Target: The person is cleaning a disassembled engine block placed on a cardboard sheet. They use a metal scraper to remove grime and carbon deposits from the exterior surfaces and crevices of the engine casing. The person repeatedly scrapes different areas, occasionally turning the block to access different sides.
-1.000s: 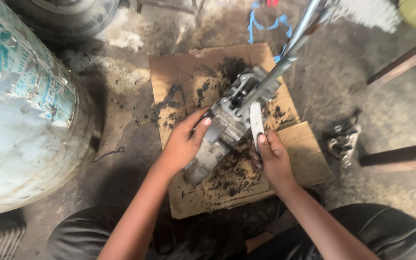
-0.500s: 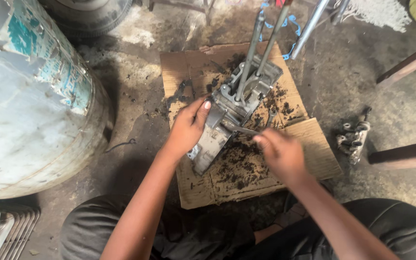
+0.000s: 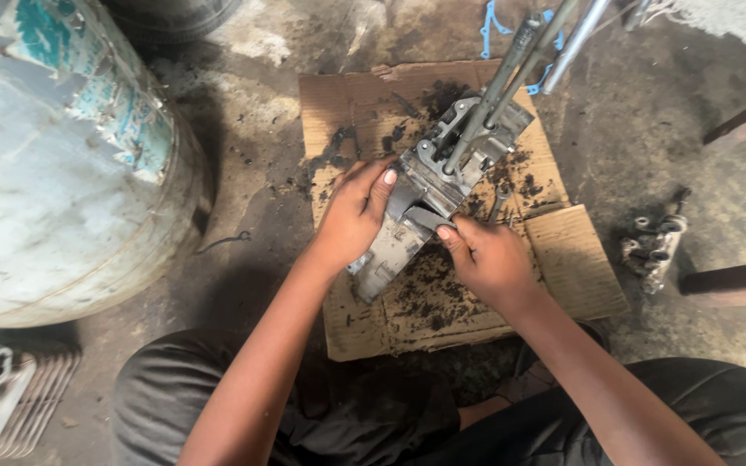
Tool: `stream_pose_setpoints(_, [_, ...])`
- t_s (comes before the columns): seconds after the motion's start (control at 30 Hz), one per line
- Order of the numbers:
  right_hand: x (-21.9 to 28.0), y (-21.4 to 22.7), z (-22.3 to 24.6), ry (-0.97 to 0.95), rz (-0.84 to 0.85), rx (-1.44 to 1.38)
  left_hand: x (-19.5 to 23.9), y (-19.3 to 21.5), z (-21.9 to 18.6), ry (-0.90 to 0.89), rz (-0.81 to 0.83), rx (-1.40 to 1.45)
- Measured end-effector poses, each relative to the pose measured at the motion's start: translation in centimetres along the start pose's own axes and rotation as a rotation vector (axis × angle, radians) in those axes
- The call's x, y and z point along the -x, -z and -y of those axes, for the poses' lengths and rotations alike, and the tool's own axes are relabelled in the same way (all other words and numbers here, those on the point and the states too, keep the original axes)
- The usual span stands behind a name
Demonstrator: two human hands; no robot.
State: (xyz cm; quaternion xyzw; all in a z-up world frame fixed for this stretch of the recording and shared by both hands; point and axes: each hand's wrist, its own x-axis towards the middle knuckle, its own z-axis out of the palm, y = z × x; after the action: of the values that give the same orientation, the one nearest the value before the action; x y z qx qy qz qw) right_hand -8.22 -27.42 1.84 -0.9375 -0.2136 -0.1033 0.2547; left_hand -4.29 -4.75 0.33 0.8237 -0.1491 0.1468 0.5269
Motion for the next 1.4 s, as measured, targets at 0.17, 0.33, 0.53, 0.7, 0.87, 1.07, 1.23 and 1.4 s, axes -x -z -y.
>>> stream_pose_setpoints(0.17, [1.3, 0.9, -1.0, 0.017, 0.457, 0.154, -0.3, 0.1, -0.2, -0.061, -0.030, -0.022])
stream_pose_setpoints(0.33, [1.9, 0.6, -3.0, 0.142, 0.090, 0.115, -0.4, 0.1, 0.5, 0.008, 0.018, 0.035])
stream_pose_setpoints(0.53, [-0.5, 0.3, 0.2, -0.148, 0.051, 0.314, -0.3, -0.1, 2.2, -0.073, -0.043, -0.001])
stream_pose_setpoints(0.7, [0.0, 2.1, -0.9, -0.014, 0.758, 0.482, -0.3, -1.6, 4.5, 0.064, -0.092, 0.184])
stream_pose_setpoints(0.87, [0.9, 2.6, -1.3, -0.189, 0.725, 0.021, -0.9, -0.2, 4.0, 0.210, -0.041, 0.204])
stream_pose_setpoints(1.07, [-1.5, 1.4, 0.4, -0.074, 0.073, 0.103, -0.8, 0.3, 1.1, 0.136, 0.039, 0.202])
stream_pose_setpoints(1.23, [0.0, -0.1, -0.4, -0.171, 0.064, 0.092, -0.2, -0.7, 0.4, 0.224, 0.117, 0.237])
stream_pose_setpoints(1.4, [2.7, 0.4, -2.8, 0.218, 0.258, 0.240, -0.7, 0.1, -0.7, 0.244, 0.137, 0.154])
